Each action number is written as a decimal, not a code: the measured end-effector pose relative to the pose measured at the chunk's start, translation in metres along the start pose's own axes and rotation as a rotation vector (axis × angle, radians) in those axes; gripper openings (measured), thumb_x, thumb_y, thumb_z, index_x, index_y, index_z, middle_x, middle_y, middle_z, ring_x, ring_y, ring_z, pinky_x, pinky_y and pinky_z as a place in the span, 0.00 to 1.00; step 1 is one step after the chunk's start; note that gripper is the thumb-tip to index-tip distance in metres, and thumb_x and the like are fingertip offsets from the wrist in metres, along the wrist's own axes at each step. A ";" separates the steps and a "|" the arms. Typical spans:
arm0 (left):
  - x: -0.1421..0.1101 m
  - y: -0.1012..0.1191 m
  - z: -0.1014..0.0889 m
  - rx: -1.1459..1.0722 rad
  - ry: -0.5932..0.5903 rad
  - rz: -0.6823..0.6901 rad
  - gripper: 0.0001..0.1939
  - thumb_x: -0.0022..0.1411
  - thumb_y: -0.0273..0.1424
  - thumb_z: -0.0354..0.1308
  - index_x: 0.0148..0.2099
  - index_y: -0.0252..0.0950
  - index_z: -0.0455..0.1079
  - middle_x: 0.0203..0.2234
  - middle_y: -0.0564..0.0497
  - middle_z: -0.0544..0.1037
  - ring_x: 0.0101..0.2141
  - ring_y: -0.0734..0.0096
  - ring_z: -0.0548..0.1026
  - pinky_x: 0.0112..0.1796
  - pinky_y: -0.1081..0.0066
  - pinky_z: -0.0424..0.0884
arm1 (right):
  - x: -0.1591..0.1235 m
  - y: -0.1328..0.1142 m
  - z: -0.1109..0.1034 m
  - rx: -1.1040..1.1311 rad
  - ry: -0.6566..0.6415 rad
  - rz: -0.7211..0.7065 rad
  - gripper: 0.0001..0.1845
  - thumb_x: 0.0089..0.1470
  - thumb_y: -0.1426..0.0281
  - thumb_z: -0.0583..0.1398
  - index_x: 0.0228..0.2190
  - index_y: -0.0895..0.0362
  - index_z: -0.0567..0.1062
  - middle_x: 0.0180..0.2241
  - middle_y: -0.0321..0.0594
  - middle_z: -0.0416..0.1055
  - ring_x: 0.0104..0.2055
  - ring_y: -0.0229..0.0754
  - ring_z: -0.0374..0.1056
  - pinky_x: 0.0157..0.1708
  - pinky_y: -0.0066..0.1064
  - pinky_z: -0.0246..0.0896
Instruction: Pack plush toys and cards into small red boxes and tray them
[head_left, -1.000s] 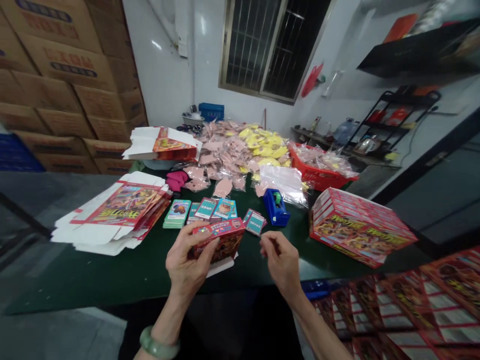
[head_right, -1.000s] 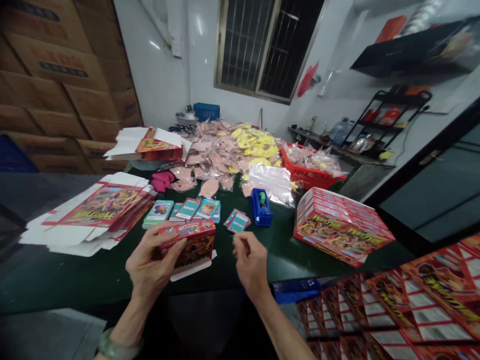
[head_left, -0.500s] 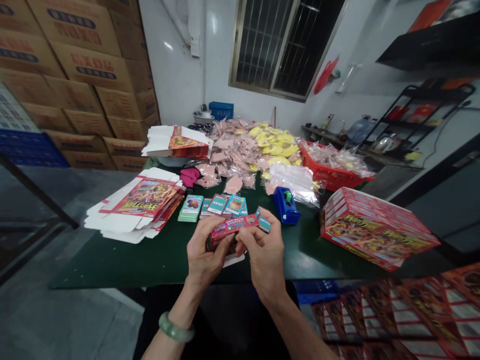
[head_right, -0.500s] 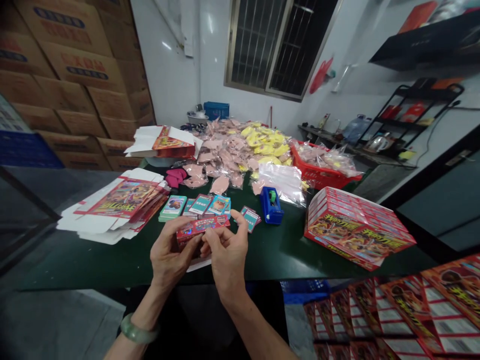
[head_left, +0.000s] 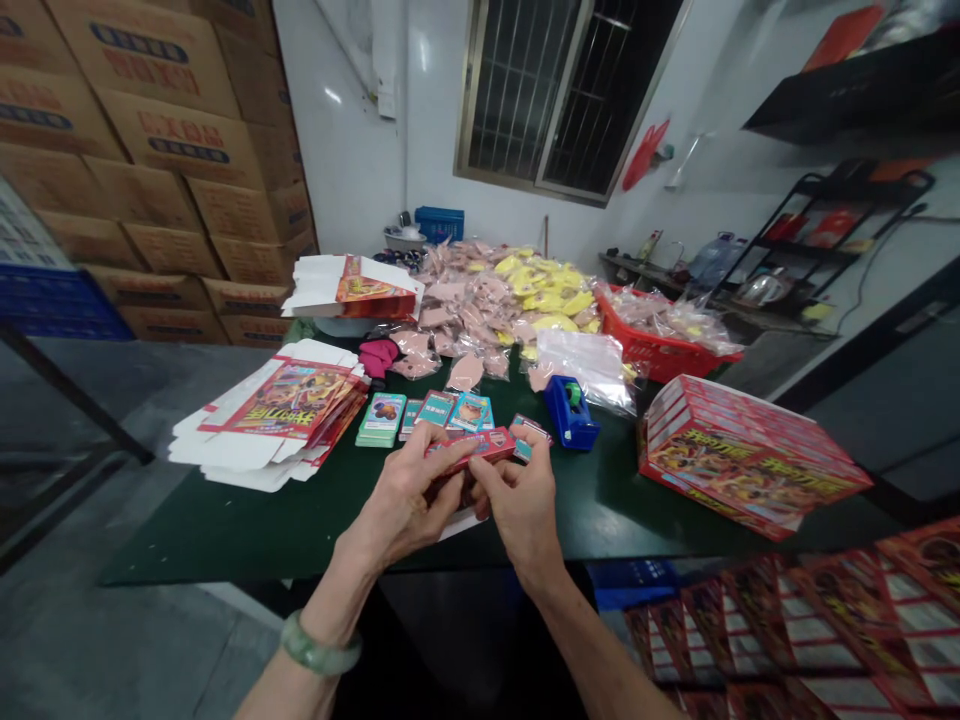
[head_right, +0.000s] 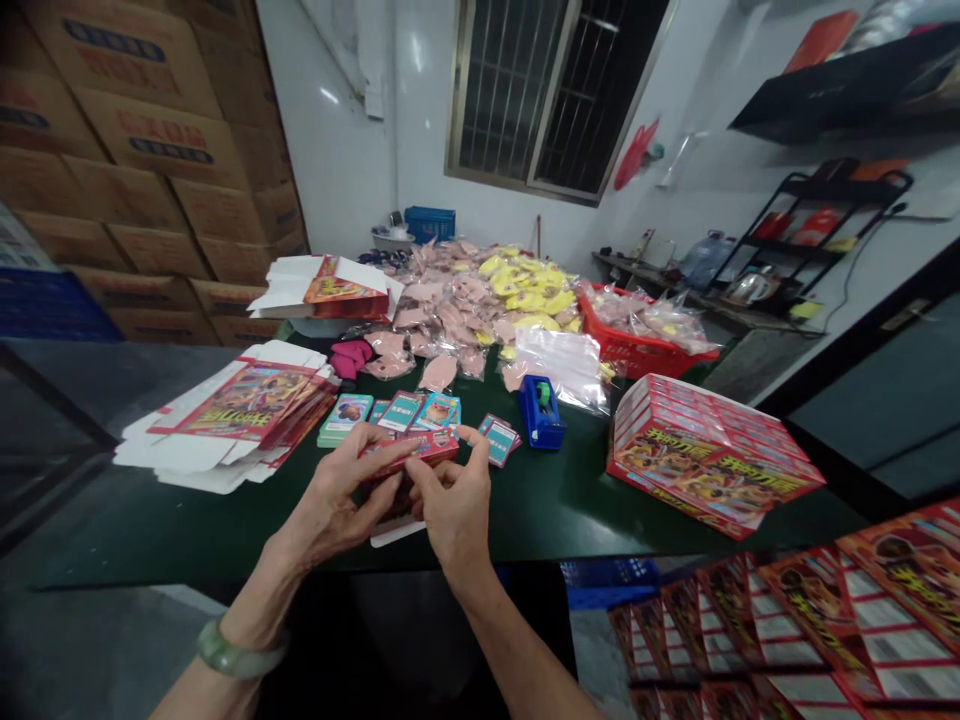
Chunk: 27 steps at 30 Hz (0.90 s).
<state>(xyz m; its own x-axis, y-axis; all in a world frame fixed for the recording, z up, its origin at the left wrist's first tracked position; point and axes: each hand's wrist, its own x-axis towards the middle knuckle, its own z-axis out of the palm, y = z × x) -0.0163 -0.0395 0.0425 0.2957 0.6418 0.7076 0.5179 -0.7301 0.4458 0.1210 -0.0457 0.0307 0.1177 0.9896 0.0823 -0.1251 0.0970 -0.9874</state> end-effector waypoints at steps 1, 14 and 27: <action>0.002 -0.001 0.001 0.002 0.026 -0.002 0.18 0.60 0.25 0.52 0.52 0.39 0.67 0.36 0.49 0.67 0.33 0.75 0.72 0.32 0.76 0.70 | -0.001 0.010 -0.002 -0.031 -0.016 0.025 0.31 0.44 0.64 0.64 0.46 0.54 0.56 0.13 0.21 0.64 0.11 0.33 0.58 0.11 0.21 0.53; -0.034 -0.018 0.021 -0.284 0.808 -0.735 0.16 0.55 0.38 0.60 0.44 0.35 0.72 0.33 0.51 0.76 0.30 0.74 0.74 0.32 0.75 0.72 | 0.001 0.023 -0.038 -0.424 0.134 -0.308 0.34 0.52 0.66 0.58 0.57 0.57 0.52 0.30 0.35 0.72 0.27 0.38 0.66 0.31 0.31 0.63; -0.024 -0.022 0.005 -0.134 0.157 -0.410 0.30 0.48 0.40 0.65 0.53 0.40 0.68 0.46 0.45 0.77 0.47 0.55 0.74 0.41 0.66 0.75 | 0.043 -0.073 -0.067 -1.078 -0.246 -0.974 0.21 0.54 0.77 0.55 0.50 0.56 0.66 0.29 0.39 0.71 0.33 0.43 0.60 0.33 0.35 0.54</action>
<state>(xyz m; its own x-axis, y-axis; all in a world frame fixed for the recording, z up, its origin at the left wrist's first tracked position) -0.0303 -0.0375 0.0131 -0.0425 0.8481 0.5281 0.4552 -0.4541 0.7659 0.2008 -0.0172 0.0977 -0.4573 0.5851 0.6697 0.6943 0.7055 -0.1423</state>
